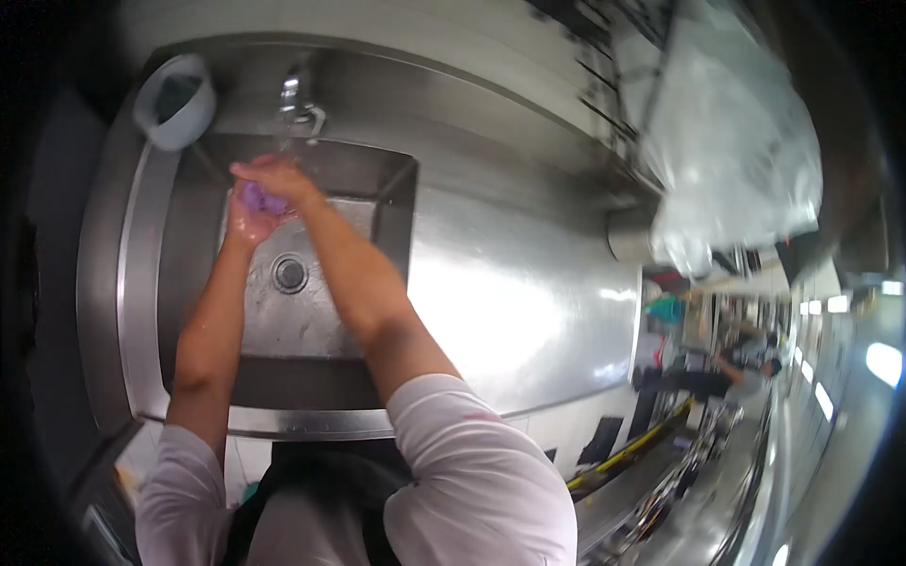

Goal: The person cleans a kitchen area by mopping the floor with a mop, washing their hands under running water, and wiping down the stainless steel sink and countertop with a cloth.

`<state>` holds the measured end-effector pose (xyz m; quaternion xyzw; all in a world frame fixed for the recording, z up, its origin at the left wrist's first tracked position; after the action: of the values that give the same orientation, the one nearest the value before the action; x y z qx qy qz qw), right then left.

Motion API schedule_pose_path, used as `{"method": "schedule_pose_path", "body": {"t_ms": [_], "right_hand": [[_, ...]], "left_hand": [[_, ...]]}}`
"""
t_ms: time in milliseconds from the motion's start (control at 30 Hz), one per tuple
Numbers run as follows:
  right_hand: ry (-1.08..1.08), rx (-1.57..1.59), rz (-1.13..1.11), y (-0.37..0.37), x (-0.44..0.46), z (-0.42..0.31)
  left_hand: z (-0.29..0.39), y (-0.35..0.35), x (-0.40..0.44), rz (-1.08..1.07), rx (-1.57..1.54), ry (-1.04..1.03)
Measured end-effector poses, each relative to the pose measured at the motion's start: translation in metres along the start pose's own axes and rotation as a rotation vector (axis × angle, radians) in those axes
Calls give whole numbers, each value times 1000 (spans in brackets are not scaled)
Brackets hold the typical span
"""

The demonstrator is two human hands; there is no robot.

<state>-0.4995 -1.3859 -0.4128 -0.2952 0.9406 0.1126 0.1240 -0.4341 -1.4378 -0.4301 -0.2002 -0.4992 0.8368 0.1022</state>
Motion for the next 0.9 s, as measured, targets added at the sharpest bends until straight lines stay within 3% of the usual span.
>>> {"method": "schedule_pose_path", "body": {"t_ms": [100, 167, 267, 367, 400, 467, 533, 600, 700, 800, 900], "right_hand": [[-43, -146, 517, 26, 12, 28], [27, -86, 595, 39, -4, 31], [-170, -259, 568, 38, -14, 46], [124, -154, 656, 15, -14, 87], [31, 255, 567, 5, -23, 99], [-168, 1062, 297, -28, -56, 75], [-123, 1258, 90, -33, -88, 21], [-59, 1380, 2, -40, -79, 21], [-107, 1468, 34, -52, -74, 37], [129, 1403, 134, -62, -63, 54], [127, 1331, 227, -69, -92, 29]], "left_hand": [[-13, -23, 12, -239, -183, -67], [-22, -5, 26, -144, -159, -120], [-24, -8, 20, 9, -46, -228], [-21, 32, 39, 166, 269, -396], [-17, 54, 42, 233, 409, -455], [13, 11, 16, 421, 1158, -461], [16, 2, 7, 331, 1293, -385], [19, -41, -18, 404, 1641, -222], [17, -45, -30, 198, 1641, -263], [17, -59, -65, 261, 1784, -593], [24, -93, -103, 126, 1722, -736]]}}
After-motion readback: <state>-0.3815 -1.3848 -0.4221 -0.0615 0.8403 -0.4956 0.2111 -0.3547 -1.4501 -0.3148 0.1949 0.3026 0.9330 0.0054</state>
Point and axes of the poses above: each hand's wrist, its own x-axis towards the middle knuckle, its own y-axis out of the back of the hand, z = x × y, the point moved 8 cm from there along x, towards the middle knuckle, and after that the axes turned 10 degrees about -z, right-handed, at the moved point
